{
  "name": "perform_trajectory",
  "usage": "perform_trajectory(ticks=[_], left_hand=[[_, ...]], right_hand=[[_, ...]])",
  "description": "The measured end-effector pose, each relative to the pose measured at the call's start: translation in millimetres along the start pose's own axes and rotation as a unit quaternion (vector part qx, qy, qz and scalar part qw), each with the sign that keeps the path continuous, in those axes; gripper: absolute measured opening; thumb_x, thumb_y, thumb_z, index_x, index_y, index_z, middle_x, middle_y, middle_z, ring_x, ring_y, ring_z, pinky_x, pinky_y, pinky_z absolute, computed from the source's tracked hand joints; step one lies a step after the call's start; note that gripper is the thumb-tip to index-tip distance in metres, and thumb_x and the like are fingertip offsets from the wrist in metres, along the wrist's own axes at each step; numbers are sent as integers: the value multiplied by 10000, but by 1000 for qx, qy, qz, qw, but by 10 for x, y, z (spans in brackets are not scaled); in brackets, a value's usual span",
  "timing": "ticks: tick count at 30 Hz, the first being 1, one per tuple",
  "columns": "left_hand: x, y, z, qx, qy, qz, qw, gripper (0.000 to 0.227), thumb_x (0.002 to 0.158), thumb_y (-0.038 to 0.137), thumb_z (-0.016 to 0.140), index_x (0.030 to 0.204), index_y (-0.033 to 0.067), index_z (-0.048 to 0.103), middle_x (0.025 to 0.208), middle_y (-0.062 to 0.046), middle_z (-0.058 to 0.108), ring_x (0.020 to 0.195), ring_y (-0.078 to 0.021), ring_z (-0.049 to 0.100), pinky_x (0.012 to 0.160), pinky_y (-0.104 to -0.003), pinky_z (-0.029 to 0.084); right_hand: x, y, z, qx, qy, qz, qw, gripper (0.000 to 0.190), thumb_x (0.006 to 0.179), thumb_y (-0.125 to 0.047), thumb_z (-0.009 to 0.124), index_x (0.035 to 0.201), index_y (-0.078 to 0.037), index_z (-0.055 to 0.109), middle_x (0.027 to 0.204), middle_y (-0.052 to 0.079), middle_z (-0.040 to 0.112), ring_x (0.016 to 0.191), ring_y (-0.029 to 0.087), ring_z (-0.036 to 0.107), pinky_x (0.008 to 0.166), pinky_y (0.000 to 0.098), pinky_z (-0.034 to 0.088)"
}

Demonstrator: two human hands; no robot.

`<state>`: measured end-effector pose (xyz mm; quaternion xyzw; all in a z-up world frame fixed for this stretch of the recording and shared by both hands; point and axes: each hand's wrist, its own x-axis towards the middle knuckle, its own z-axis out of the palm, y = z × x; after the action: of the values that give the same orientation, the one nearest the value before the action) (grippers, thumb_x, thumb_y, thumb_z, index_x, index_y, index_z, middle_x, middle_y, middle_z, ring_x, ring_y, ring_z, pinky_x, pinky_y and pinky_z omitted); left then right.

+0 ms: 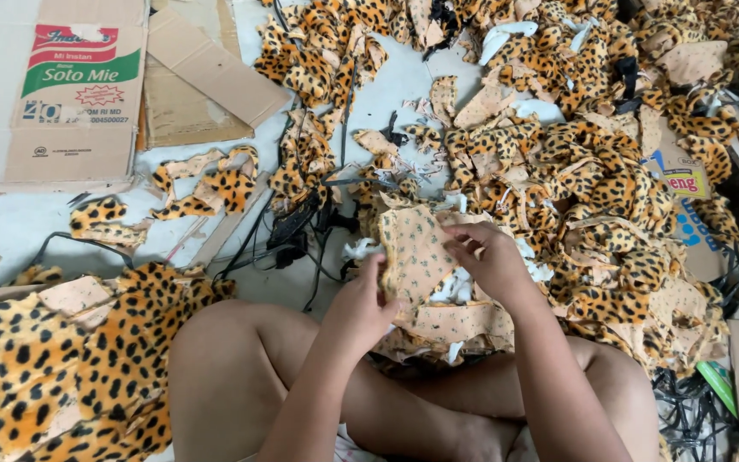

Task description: Assemble a padded leopard-print component by stuffing fabric and securing it to cardboard using plastic twine

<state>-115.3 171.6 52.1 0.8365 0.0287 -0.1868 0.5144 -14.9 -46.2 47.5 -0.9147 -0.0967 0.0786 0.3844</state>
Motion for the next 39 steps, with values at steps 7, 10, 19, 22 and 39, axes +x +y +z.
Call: perform_trajectory(ticks=[7, 10, 19, 22, 39], left_hand=[[301, -277, 407, 194, 214, 177, 941, 502, 972, 236, 621, 1440, 79, 532, 1445, -242, 497, 1383, -417, 418, 1164, -603, 268], [335, -279, 601, 212, 183, 199, 939, 537, 989, 213, 579, 1499, 81, 476, 1646, -241, 259, 1512, -453, 172, 1189, -637, 138], [661, -471, 1012, 305, 225, 233, 895, 663, 974, 283, 481, 1603, 130, 339, 1707, -120, 204, 1576, -296, 126, 1241, -479, 24], [700, -518, 1038, 313, 219, 228, 896, 692, 958, 293, 483, 1613, 146, 315, 1713, -109, 187, 1581, -287, 103, 1238, -492, -14], [771, -604, 999, 343, 149, 189, 908, 691, 973, 294, 402, 1640, 211, 242, 1730, -62, 100, 1581, -268, 33, 1210, -559, -19]], right_hand=[[-259, 214, 236, -212, 128, -157, 956, 279, 921, -254, 738, 1189, -178, 754, 1134, 111, 675, 1029, 319, 684, 872, 415, 562], [-529, -184, 256, -295, 54, -107, 948, 411, 954, -374, 664, 1318, -184, 684, 1442, 156, 577, 1379, 362, 489, 1132, 570, 388], [-631, 284, 378, -274, -1, 10, 962, 695, 1004, -538, 470, 1630, -327, 252, 1729, 40, 68, 1557, 363, 28, 1200, 632, 49], [-602, 316, 444, -268, 9, 7, 963, 697, 1006, -514, 483, 1636, -327, 247, 1732, 47, 42, 1560, 333, -38, 1200, 601, 20], [-496, 743, 711, -264, 36, -16, 964, 668, 994, -607, 445, 1612, -411, 285, 1719, -10, 136, 1558, 310, 121, 1196, 573, 115]])
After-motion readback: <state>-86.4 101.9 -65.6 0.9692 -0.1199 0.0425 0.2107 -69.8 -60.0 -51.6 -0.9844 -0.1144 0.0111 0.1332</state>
